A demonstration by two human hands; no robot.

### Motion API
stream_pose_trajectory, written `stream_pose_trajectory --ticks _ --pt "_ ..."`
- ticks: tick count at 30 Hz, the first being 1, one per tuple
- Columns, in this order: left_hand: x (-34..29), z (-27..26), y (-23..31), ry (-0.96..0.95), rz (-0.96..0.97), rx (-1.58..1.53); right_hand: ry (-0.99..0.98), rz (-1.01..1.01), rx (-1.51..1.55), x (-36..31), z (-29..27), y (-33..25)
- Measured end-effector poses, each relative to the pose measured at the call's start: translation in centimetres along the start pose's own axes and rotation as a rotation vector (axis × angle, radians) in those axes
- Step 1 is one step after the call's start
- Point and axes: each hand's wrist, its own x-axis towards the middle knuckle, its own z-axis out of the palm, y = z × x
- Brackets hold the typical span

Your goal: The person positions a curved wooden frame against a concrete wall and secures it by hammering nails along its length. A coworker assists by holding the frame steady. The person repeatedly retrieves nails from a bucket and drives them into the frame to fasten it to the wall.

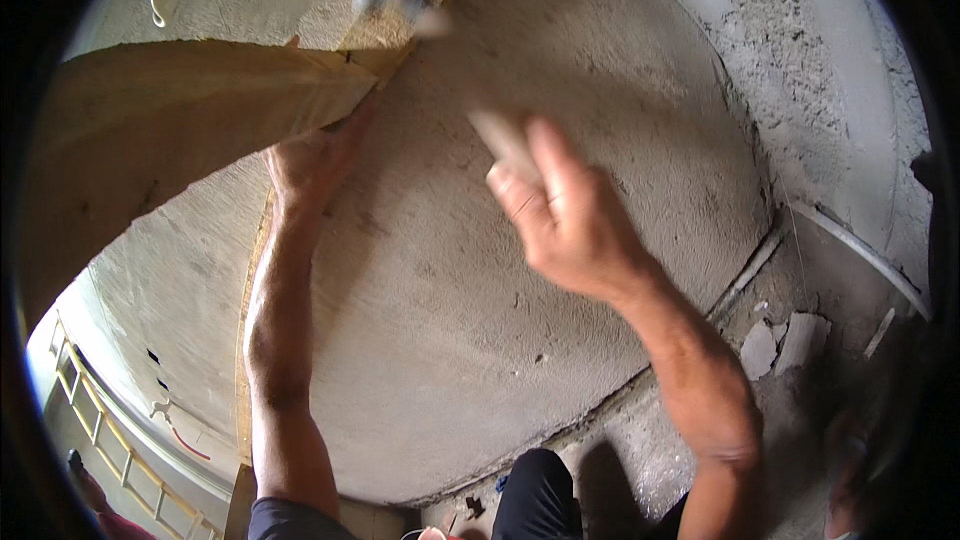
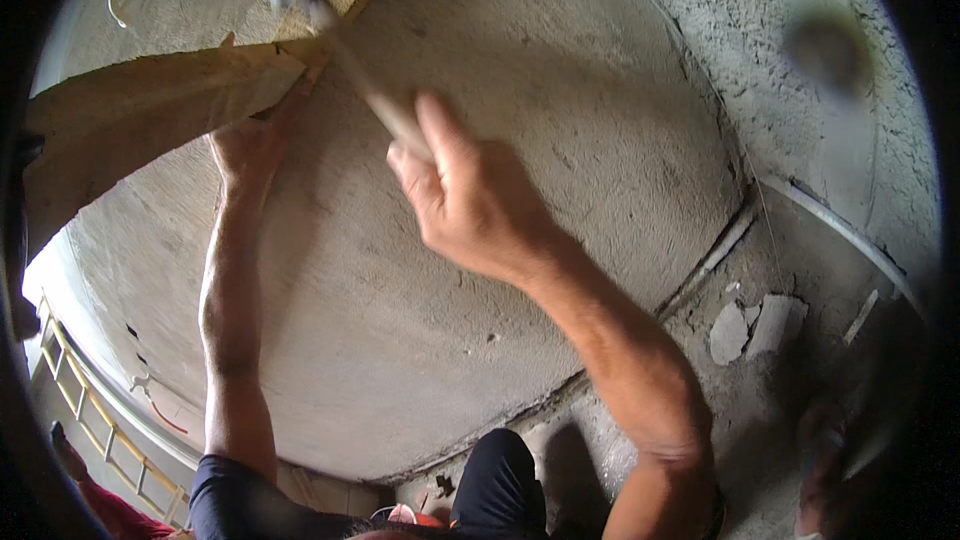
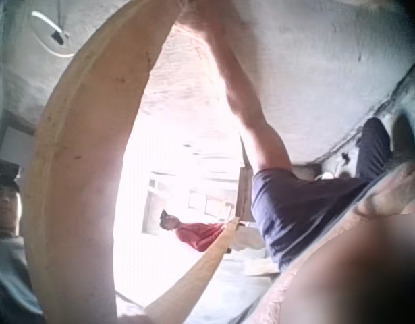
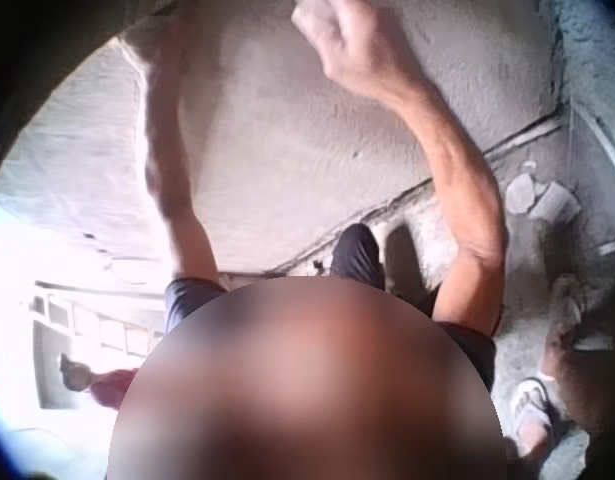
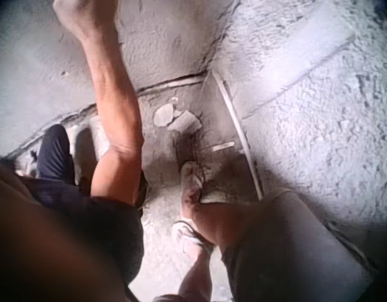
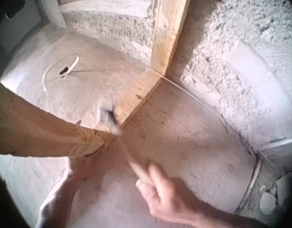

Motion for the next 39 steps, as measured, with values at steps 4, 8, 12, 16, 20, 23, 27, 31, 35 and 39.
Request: stream_pose_trajectory --ticks 4,8,12,16,20,23,27,31,35,39 --pt "-0.8 -0.3 -0.6 -0.161 -0.207 -0.068 -0.030 -0.466 -0.365 2.1 -8.1 -3.5" --pt "-0.6 -0.9 -1.9 -0.250 -0.185 0.111 0.085 -0.210 -0.272 0.9 -2.9 -2.2" --pt "-0.4 -0.2 -2.0 -0.050 0.182 0.138 -0.060 -0.019 0.043 -0.2 1.2 0.5" --pt "-0.3 0.2 -1.3 -0.097 0.014 -0.158 0.241 -0.263 0.335 1.1 -4.6 -2.0" --pt "-0.1 -0.2 -0.6 -0.101 0.003 -0.061 0.266 -0.109 0.707 1.8 -5.2 -3.6" --pt "0.1 -0.7 -0.1 -0.139 -0.067 -0.035 -0.222 0.091 0.003 2.0 -0.5 -0.8" --pt "0.2 -0.5 0.1 -0.076 0.127 -0.160 -0.010 -0.155 0.056 0.0 -3.4 1.2" --pt "0.1 -0.2 0.2 -0.075 -0.013 -0.204 0.369 -0.292 -0.171 1.3 -7.8 -1.8" --pt "0.1 -0.4 -0.1 -0.099 -0.007 -0.075 0.039 -0.109 0.050 3.3 -0.8 -1.8" --pt "0.3 -0.5 -0.4 -0.114 0.009 -0.107 -0.195 0.189 0.104 1.6 -1.1 1.4"
